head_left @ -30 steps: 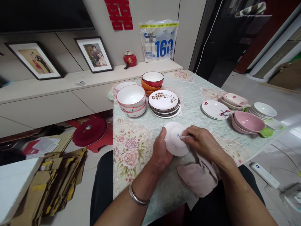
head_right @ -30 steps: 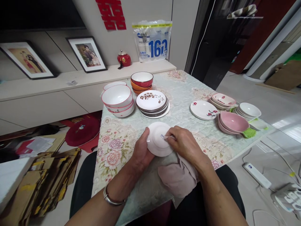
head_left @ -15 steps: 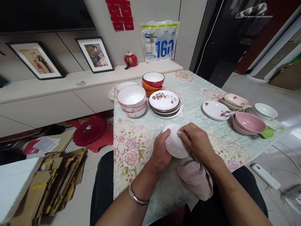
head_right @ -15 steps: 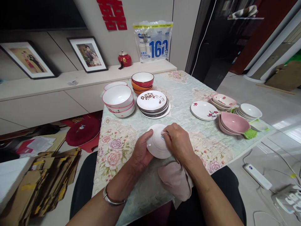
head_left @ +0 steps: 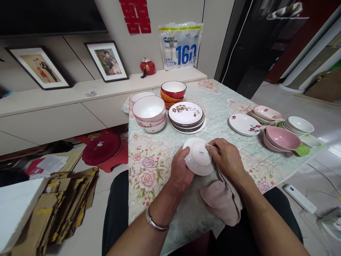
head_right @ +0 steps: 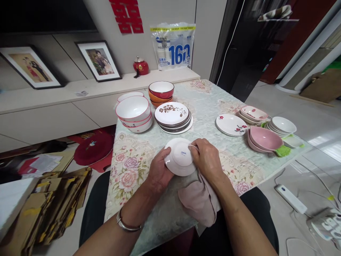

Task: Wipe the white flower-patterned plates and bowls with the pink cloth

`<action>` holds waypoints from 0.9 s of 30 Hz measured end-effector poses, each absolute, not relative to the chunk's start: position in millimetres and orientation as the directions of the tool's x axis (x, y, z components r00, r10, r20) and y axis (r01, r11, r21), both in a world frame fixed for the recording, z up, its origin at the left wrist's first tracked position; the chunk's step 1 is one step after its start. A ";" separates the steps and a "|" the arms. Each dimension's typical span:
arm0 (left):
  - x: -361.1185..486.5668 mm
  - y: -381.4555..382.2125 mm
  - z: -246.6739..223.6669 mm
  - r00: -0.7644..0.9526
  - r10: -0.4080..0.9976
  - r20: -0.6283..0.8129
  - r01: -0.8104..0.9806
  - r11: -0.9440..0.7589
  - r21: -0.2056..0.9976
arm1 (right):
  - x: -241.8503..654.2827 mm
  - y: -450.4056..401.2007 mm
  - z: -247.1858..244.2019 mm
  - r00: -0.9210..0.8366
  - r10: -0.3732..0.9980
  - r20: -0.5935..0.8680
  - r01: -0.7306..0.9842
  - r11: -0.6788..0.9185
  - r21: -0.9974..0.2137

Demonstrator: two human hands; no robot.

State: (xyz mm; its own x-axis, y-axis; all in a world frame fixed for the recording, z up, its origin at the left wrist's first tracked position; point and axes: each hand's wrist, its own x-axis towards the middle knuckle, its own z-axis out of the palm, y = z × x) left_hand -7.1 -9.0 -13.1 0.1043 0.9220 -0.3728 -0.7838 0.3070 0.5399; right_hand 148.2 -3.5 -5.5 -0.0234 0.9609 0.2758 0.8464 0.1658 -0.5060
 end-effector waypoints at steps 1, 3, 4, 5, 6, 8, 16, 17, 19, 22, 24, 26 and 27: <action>-7.6 -8.1 -14.3 0.092 0.923 -0.375 -0.791 0.296 0.535 | 148.2 -3.3 -5.4 -0.012 0.969 0.248 0.843 0.143 -0.518; -8.5 -6.5 -16.0 0.047 0.924 -0.379 -0.808 0.258 0.530 | 146.8 -3.4 -4.8 -0.003 0.980 0.198 0.837 0.111 -0.536; -9.0 -5.9 -16.4 0.019 0.923 -0.384 -0.815 0.237 0.528 | 145.7 -3.8 -4.2 -0.006 0.984 0.176 0.835 0.102 -0.541; -9.4 -5.3 -16.5 -0.010 0.919 -0.395 -0.822 0.218 0.527 | 144.3 -4.3 -3.3 -0.009 0.988 0.157 0.836 0.094 -0.541; -9.7 -4.9 -16.4 -0.037 0.913 -0.406 -0.827 0.201 0.526 | 143.0 -5.1 -2.2 -0.012 0.990 0.140 0.839 0.086 -0.537; -10.1 -4.4 -15.8 -0.070 0.904 -0.423 -0.833 0.180 0.523 | 140.8 -7.2 1.2 -0.021 0.994 0.112 0.850 0.076 -0.521; -8.9 -1.2 -16.8 -0.087 0.920 -0.382 -0.839 0.139 0.526 | 133.0 -22.0 16.6 -0.240 0.966 0.096 0.782 0.251 -0.571; -8.8 -0.7 -17.0 -0.090 0.922 -0.377 -0.835 0.136 0.533 | 131.0 -23.9 16.8 -0.287 0.953 0.099 0.758 0.289 -0.585; -8.6 -0.3 -17.2 -0.091 0.925 -0.368 -0.824 0.138 0.549 | 127.7 -26.9 16.5 -0.368 0.925 0.096 0.719 0.349 -0.601; -8.6 -0.5 -18.0 -0.090 0.925 -0.370 -0.817 0.145 0.559 | 127.9 -27.9 17.1 -0.389 0.918 0.074 0.730 0.356 -0.584; -8.7 -0.9 -19.0 -0.089 0.922 -0.378 -0.813 0.152 0.562 | 132.8 -26.0 18.5 -0.349 0.936 0.036 0.765 0.307 -0.566; -9.0 -1.2 -20.1 -0.098 0.922 -0.375 -0.805 0.148 0.574 | 140.2 -22.4 19.3 -0.299 0.954 -0.009 0.805 0.248 -0.539; -9.2 -1.5 -20.6 -0.102 0.923 -0.370 -0.800 0.145 0.582 | 144.1 -20.1 19.0 -0.269 0.963 -0.024 0.827 0.218 -0.518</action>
